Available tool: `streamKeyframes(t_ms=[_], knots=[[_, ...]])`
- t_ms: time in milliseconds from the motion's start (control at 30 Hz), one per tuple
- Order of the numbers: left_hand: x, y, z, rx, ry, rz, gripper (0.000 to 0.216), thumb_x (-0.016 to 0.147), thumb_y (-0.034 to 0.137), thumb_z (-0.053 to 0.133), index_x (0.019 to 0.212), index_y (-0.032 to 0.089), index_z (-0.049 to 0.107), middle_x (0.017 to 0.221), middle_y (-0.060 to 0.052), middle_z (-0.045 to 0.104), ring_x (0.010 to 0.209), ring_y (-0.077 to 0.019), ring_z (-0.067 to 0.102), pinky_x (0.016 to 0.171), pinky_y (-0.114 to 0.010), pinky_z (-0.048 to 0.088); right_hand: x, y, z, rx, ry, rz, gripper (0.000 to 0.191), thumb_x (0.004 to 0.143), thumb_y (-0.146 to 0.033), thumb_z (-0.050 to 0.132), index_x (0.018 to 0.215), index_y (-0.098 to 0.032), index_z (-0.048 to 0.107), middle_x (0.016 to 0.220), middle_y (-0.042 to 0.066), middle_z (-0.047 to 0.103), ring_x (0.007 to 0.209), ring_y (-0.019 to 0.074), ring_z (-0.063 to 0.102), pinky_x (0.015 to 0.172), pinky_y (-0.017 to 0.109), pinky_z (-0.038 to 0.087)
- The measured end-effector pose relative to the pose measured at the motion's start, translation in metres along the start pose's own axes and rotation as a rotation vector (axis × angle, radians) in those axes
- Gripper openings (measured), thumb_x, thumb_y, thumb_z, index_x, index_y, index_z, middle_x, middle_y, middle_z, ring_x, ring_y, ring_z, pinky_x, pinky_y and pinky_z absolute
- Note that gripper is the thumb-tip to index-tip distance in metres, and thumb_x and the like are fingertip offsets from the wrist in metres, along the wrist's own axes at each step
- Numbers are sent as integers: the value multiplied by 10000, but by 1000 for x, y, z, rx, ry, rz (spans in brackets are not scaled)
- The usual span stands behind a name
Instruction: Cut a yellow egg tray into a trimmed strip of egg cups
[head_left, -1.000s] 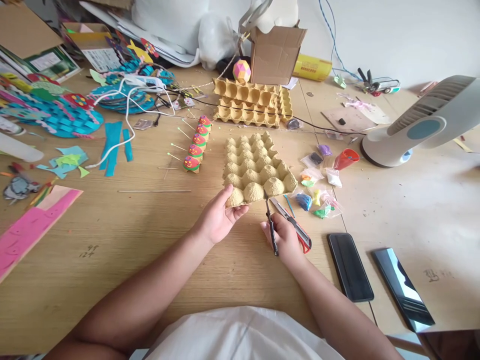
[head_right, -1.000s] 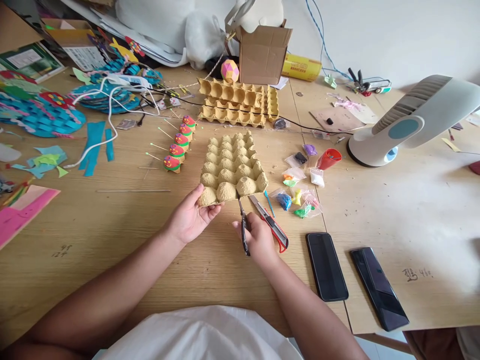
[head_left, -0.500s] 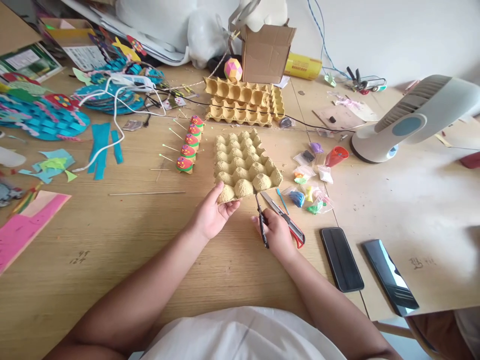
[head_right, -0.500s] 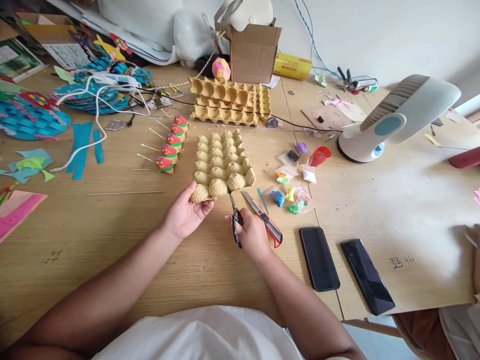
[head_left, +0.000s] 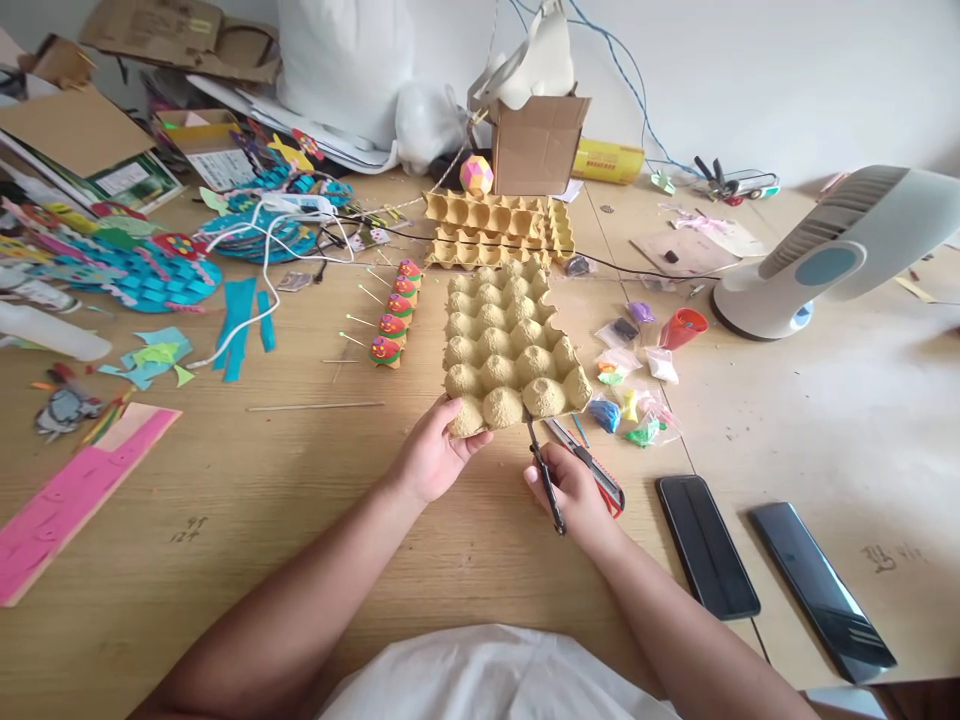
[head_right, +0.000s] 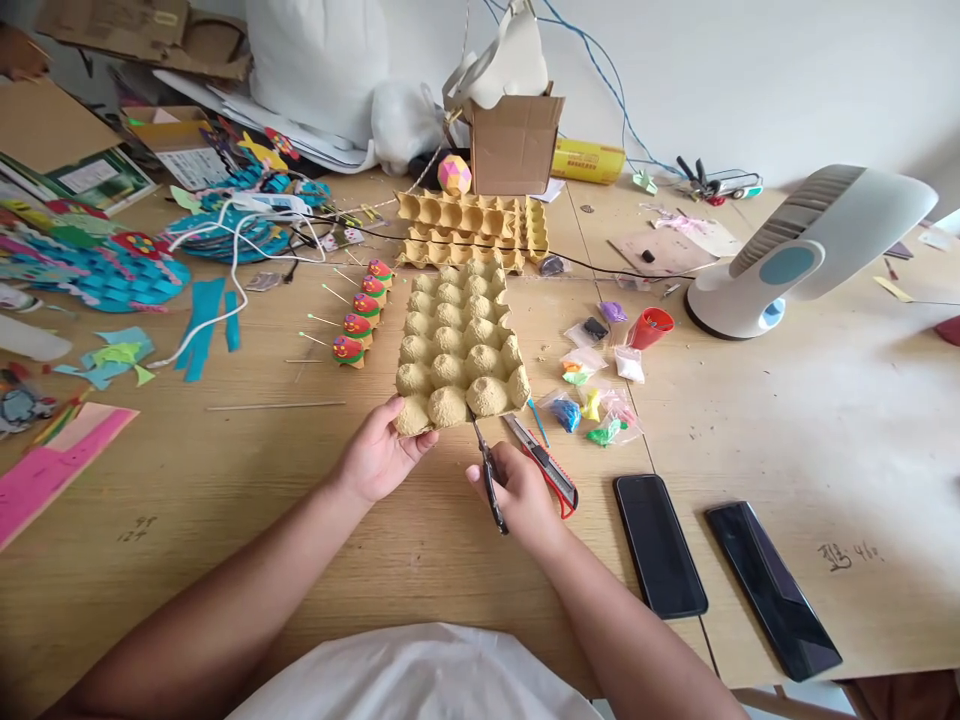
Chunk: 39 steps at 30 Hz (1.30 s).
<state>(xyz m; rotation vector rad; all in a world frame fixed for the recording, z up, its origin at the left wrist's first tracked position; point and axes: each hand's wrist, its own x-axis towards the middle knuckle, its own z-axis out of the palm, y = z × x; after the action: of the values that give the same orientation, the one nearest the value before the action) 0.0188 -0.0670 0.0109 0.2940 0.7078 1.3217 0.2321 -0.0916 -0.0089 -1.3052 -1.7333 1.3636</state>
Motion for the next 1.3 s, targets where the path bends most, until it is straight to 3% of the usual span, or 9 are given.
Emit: streamKeyframes(t_ms=[100, 267, 333, 467, 600, 700, 867, 1100, 1300], knots=[[0, 2, 2, -10, 47, -24, 149, 879, 226, 671, 1016, 167, 675, 1028, -28, 764, 870, -157, 737, 616, -254, 653, -1, 0, 1, -26, 4, -18, 396, 923, -536, 613, 752, -244, 407, 655, -60, 418, 599, 120, 370, 555, 264, 277], [-1, 2, 8, -38, 147, -107, 115, 942, 219, 593, 995, 158, 675, 938, -31, 767, 736, -134, 730, 571, -234, 636, -4, -4, 1, -215, 145, -5, 432, 887, -507, 687, 718, -242, 391, 645, -58, 410, 599, 122, 350, 566, 282, 245], [-1, 2, 10, -34, 160, -104, 129, 959, 207, 563, 989, 154, 676, 934, -35, 768, 735, -139, 733, 570, -238, 637, -5, -6, 2, -122, 118, 35, 453, 879, -563, 676, 716, -245, 399, 631, -58, 411, 583, 122, 362, 557, 281, 253], [-1, 3, 13, -30, 220, -116, 178, 987, 215, 517, 986, 146, 681, 880, -31, 761, 663, -128, 716, 547, -224, 623, -7, -10, 9, 322, -107, 183, 515, 889, -740, 530, 771, -244, 458, 616, -53, 457, 532, 125, 454, 526, 272, 338], [-1, 5, 14, -38, 230, -139, 179, 985, 237, 531, 1008, 143, 682, 869, -39, 756, 635, -131, 709, 537, -217, 616, -8, -12, 14, 428, -123, 201, 556, 851, -782, 548, 777, -234, 482, 610, -58, 464, 516, 110, 458, 518, 261, 363], [-3, 7, 12, -64, 202, -173, 185, 975, 292, 568, 1042, 158, 677, 885, -44, 756, 646, -137, 711, 565, -233, 627, -7, -11, 12, 335, -110, 190, 546, 861, -773, 539, 771, -240, 462, 596, -58, 469, 515, 113, 448, 512, 261, 347], [-2, 10, 9, -93, 142, -337, 470, 959, 572, 541, 1075, 137, 677, 796, -68, 727, 607, -146, 686, 564, -253, 629, -6, -7, 1, -86, 8, 66, 475, 882, -599, 652, 698, -243, 396, 620, -61, 401, 568, 112, 358, 519, 264, 253], [-1, 8, 7, -54, 184, -229, 218, 895, 268, 688, 1096, 190, 660, 1015, -35, 761, 775, -149, 743, 625, -249, 653, -5, -13, -8, -286, 50, 22, 454, 910, -545, 630, 694, -244, 368, 610, -61, 416, 562, 113, 364, 532, 270, 259], [-4, 5, 8, -96, 172, -157, 201, 902, 278, 660, 1085, 194, 651, 976, -9, 764, 747, -137, 736, 586, -237, 647, -8, -23, -13, -371, 21, 27, 454, 911, -558, 619, 703, -246, 363, 621, -60, 436, 571, 117, 378, 543, 269, 256]])
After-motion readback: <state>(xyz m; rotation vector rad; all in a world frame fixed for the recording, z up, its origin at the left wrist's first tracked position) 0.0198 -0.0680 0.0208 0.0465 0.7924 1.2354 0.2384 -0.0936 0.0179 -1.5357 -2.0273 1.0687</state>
